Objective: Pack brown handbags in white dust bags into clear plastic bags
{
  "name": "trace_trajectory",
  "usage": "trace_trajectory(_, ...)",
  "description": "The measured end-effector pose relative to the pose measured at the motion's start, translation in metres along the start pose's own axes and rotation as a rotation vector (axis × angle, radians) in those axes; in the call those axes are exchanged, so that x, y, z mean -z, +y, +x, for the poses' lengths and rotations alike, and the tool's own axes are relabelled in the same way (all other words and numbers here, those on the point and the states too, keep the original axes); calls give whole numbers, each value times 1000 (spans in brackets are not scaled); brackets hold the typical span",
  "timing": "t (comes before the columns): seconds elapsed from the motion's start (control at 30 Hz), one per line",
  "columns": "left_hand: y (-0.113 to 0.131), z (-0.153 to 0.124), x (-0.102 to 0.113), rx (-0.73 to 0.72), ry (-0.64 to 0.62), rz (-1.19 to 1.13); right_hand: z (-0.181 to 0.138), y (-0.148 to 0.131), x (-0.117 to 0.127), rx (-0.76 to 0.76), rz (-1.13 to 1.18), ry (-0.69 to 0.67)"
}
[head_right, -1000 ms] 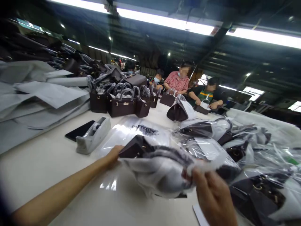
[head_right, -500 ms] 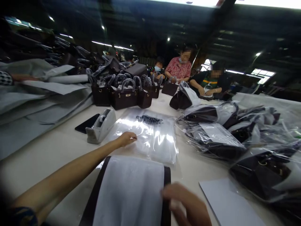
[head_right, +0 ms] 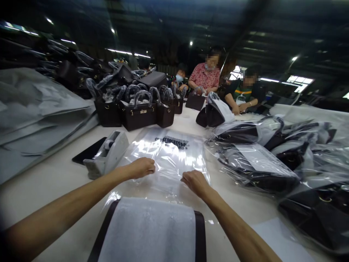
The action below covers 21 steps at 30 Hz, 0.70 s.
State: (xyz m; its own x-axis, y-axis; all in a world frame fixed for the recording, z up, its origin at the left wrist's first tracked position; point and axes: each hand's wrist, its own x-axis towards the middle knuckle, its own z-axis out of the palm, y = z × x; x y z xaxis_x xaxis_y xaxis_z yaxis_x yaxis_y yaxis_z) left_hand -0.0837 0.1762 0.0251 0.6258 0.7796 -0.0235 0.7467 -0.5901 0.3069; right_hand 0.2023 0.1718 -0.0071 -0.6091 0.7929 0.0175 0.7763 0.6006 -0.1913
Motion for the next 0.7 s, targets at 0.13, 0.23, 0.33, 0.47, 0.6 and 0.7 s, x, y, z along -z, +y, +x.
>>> trace_trajectory(0.13,-7,0,-12,18,-102,-26,3,3,-6,5,161,-83)
trace_trajectory(0.23,-11,5,-16,28,-148,-76,6,4,-4,15,284,-123)
trace_trajectory(0.33,-10,13,-18,13,-153,-110,7,3,1,-10,363,-114)
trace_trajectory(0.47,0,23,-21,40,-116,-139,7,2,2,-90,388,-27)
trace_trajectory(0.6,14,34,-19,29,-25,-203,10,-2,1,-113,385,71)
trace_trajectory(0.7,24,42,-15,16,15,-223,11,-6,5,-84,368,139)
